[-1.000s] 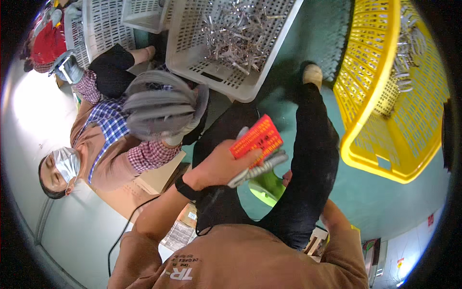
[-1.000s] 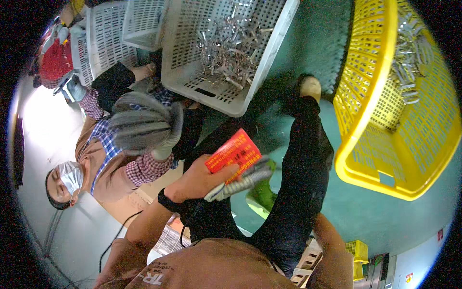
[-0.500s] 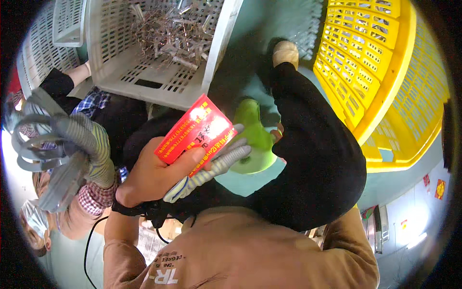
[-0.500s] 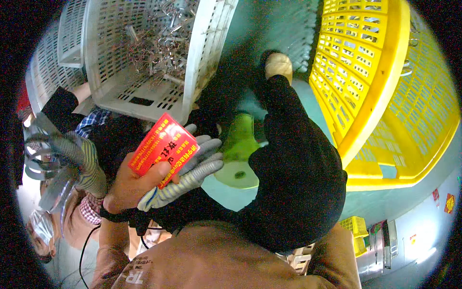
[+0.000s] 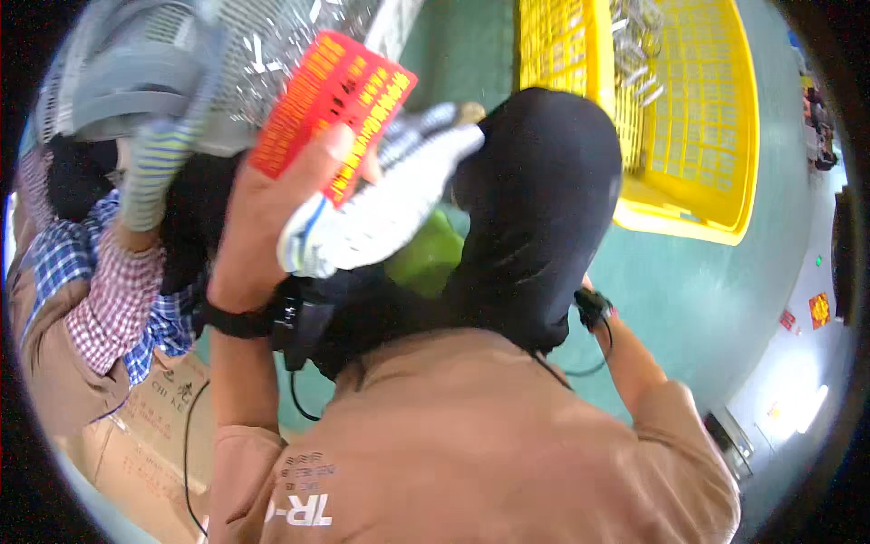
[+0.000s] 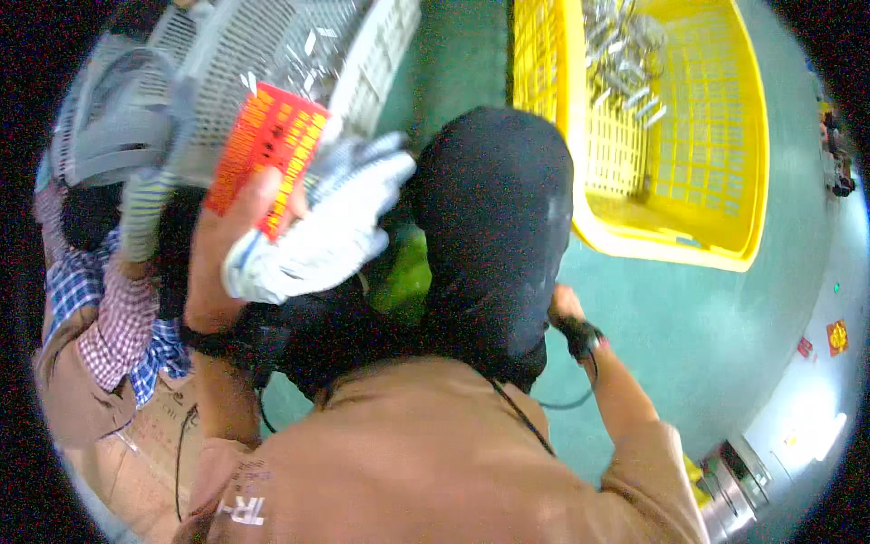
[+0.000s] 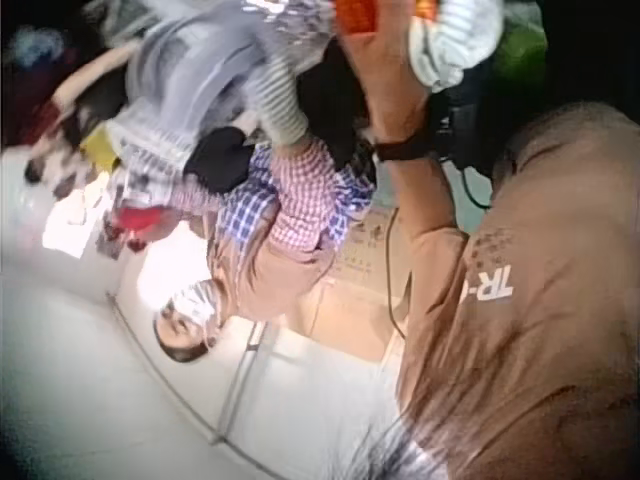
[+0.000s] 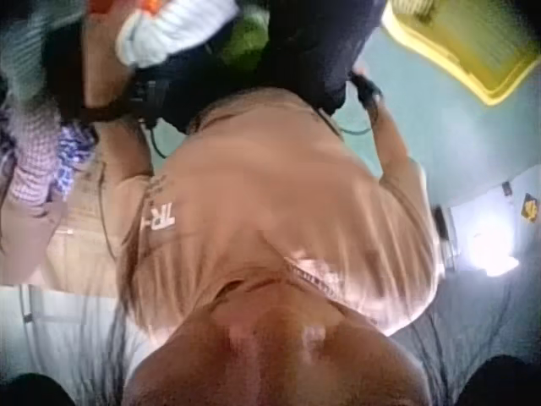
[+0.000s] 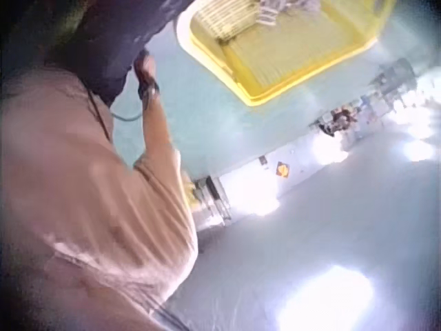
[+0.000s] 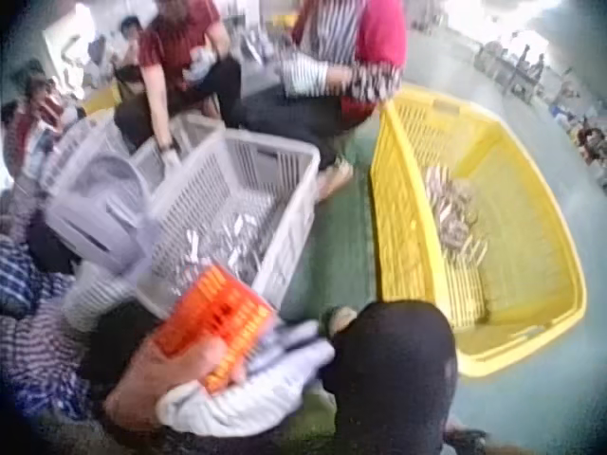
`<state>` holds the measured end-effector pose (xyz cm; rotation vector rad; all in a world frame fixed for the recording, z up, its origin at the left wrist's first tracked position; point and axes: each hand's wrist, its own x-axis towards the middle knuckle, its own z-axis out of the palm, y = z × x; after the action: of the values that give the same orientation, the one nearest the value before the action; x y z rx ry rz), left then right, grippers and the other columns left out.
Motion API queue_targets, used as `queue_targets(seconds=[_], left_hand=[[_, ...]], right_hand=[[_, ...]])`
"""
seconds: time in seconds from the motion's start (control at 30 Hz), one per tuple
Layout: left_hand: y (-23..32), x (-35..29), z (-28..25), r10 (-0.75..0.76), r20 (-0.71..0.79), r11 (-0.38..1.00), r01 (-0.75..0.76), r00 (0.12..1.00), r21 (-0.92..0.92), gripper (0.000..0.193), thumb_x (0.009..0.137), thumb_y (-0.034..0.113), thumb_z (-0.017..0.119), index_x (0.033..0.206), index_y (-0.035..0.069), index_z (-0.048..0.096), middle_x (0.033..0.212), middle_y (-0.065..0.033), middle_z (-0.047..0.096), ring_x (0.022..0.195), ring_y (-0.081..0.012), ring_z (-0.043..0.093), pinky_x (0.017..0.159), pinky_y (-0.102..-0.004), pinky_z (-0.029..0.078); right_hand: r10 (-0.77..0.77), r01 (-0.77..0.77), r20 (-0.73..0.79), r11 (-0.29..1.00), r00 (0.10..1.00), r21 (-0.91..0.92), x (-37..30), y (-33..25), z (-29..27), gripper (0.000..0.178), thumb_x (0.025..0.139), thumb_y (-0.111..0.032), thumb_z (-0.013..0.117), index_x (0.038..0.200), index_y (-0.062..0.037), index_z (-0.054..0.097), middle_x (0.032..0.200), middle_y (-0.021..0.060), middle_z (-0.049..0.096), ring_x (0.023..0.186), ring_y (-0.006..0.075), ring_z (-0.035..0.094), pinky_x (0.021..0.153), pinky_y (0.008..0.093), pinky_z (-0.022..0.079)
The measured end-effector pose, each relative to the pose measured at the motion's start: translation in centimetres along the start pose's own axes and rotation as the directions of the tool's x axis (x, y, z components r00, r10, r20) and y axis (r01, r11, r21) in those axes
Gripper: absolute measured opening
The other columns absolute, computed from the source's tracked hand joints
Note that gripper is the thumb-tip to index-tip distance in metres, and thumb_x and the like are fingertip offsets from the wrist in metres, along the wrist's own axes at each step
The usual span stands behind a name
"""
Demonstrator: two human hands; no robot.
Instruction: The person puts on gloves, picks up a metal frame, and fits two plastic rings onto it. They then pick up a metal clip, attach it to the frame, and place the assembly into a yellow basket.
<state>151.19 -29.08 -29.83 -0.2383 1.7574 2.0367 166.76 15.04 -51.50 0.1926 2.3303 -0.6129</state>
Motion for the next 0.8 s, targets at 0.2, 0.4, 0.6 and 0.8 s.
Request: queue_targets(seconds=[0.2,0.4,0.6,0.8], left_hand=[[1.2,-3.5,1.5,0.142,0.026,0.965,-0.133,0.989,-0.227,0.022,0.106,0.02,0.058,0.114,0.0,0.063,0.09,-0.0044,0.067,0.073,-0.0088,0.061,0.066,-0.0238,0.049],[1.7,-6.9,0.6,0.331,0.145,0.93,-0.296,0.932,-0.219,0.027,0.105,0.025,0.061,0.116,0.001,0.066,0.096,-0.0048,0.071,0.088,-0.0098,0.068,0.078,-0.0258,0.054],[0.2,-9.9,0.8,0.315,0.2,0.948,-0.296,0.928,-0.119,0.029,0.106,0.026,0.062,0.118,0.001,0.069,0.102,-0.005,0.073,0.093,-0.0098,0.067,0.085,-0.0267,0.054],[-1.2,-9.5,1.7,0.292,0.214,0.932,-0.327,0.932,0.154,0.031,0.106,0.029,0.063,0.115,0.001,0.073,0.104,-0.0041,0.074,0.094,-0.0091,0.068,0.086,-0.0269,0.054]], right_hand=[[-0.135,0.199,-0.214,0.927,0.967,0.317,-4.6,0.1,-3.6,0.034,0.092,0.011,0.054,0.119,-0.0004,0.069,0.102,0.0162,0.077,0.097,0.0224,0.075,0.084,0.0343,0.059],[-0.44,0.539,-0.575,0.842,0.69,0.003,-10.6,-13.2,-14.1,0.026,0.094,0.003,0.065,0.12,-0.0006,0.071,0.096,0.0134,0.076,0.09,0.0223,0.074,0.083,0.0341,0.057],[-0.802,0.863,-0.531,0.448,0.273,-0.234,-11.3,-27.3,-18.3,0.037,0.093,-0.009,0.074,0.129,-0.0049,0.069,0.105,0.0105,0.074,0.097,0.0213,0.071,0.089,0.0347,0.056],[-0.859,0.785,-0.123,0.386,0.498,0.484,-8.4,-34.4,-16.7,0.036,0.106,-0.024,0.063,0.131,0.002,0.064,0.11,0.007,0.07,0.103,0.0122,0.064,0.094,0.0306,0.052]])
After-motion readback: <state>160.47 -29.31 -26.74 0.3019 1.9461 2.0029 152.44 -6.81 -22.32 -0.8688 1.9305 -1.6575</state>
